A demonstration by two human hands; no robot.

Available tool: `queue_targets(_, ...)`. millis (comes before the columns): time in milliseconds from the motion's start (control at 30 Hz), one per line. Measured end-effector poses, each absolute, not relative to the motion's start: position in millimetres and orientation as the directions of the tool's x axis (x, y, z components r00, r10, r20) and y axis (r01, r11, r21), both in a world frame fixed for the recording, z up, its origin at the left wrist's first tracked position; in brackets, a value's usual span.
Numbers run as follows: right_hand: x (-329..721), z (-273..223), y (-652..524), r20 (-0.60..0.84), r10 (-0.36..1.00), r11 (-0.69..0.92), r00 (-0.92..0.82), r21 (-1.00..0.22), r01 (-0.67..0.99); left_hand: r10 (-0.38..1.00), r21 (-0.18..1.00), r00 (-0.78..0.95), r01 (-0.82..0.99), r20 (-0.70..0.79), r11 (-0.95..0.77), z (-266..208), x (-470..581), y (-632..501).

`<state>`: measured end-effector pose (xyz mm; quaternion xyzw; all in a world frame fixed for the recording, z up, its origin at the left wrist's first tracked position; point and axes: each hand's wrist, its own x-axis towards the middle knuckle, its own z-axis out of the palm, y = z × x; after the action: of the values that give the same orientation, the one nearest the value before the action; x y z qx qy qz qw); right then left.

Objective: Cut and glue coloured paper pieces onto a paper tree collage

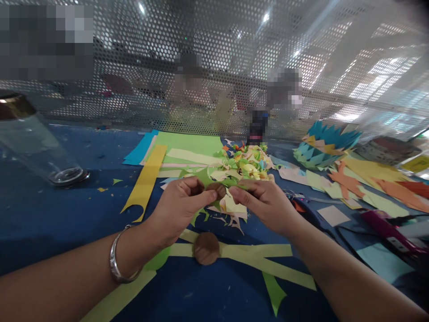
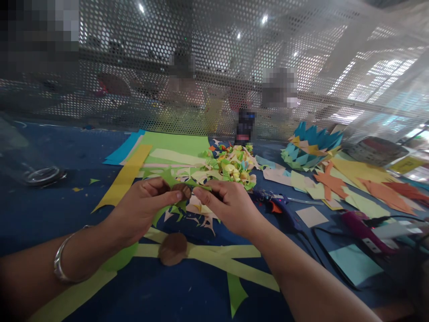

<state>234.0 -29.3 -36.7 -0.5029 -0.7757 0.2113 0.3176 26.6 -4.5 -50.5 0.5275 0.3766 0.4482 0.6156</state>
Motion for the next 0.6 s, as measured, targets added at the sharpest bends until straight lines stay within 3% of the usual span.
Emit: queue_targets(600, 236.2, -37.1, -28.5, 0.28, 0.915, 0.403, -0.29, -0.625, 0.668, 0.896, 0.984, 0.444, -0.144, -0.033, 0.107, -48.7, 22.2, 2.0)
